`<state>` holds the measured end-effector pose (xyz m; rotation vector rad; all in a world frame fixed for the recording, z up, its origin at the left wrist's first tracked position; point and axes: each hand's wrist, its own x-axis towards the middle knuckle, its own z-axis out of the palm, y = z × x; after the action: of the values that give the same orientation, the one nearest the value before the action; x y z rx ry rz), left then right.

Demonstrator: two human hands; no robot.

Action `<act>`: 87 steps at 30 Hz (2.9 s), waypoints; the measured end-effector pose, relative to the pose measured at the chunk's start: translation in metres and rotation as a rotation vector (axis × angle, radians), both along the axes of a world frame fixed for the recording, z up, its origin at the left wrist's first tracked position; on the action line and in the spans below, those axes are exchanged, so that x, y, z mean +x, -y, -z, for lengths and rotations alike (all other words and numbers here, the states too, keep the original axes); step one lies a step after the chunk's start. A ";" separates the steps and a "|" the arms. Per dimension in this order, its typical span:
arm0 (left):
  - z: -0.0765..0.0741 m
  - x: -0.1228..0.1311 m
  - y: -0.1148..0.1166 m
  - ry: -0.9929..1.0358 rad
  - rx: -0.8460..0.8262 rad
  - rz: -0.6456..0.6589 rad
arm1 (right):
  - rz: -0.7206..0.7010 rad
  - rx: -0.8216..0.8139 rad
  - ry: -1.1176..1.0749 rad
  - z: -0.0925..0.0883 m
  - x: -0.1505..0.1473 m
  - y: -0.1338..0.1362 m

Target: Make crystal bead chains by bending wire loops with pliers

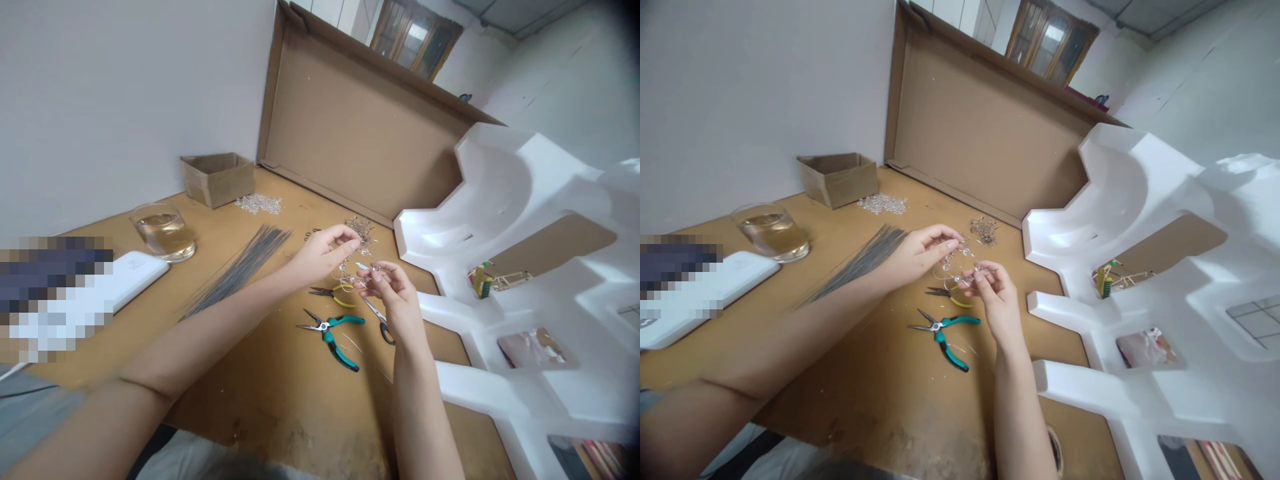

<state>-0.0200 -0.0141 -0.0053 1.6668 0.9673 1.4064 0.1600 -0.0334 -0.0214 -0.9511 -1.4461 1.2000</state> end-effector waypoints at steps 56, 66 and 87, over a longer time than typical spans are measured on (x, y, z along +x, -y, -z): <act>0.120 -0.036 0.058 0.022 -0.595 0.277 | -0.179 -0.290 0.459 0.087 -0.038 0.032; 0.126 -0.035 0.058 -0.266 -0.594 0.224 | -0.175 -0.246 0.577 0.098 -0.040 0.043; 0.111 -0.040 0.070 -0.860 -0.331 0.143 | 0.087 0.047 1.034 0.064 0.006 0.011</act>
<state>-0.0599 -0.0837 -0.1167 2.0408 1.4021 0.3545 0.1660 -0.0443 -0.0856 -1.7066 -2.1587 0.5761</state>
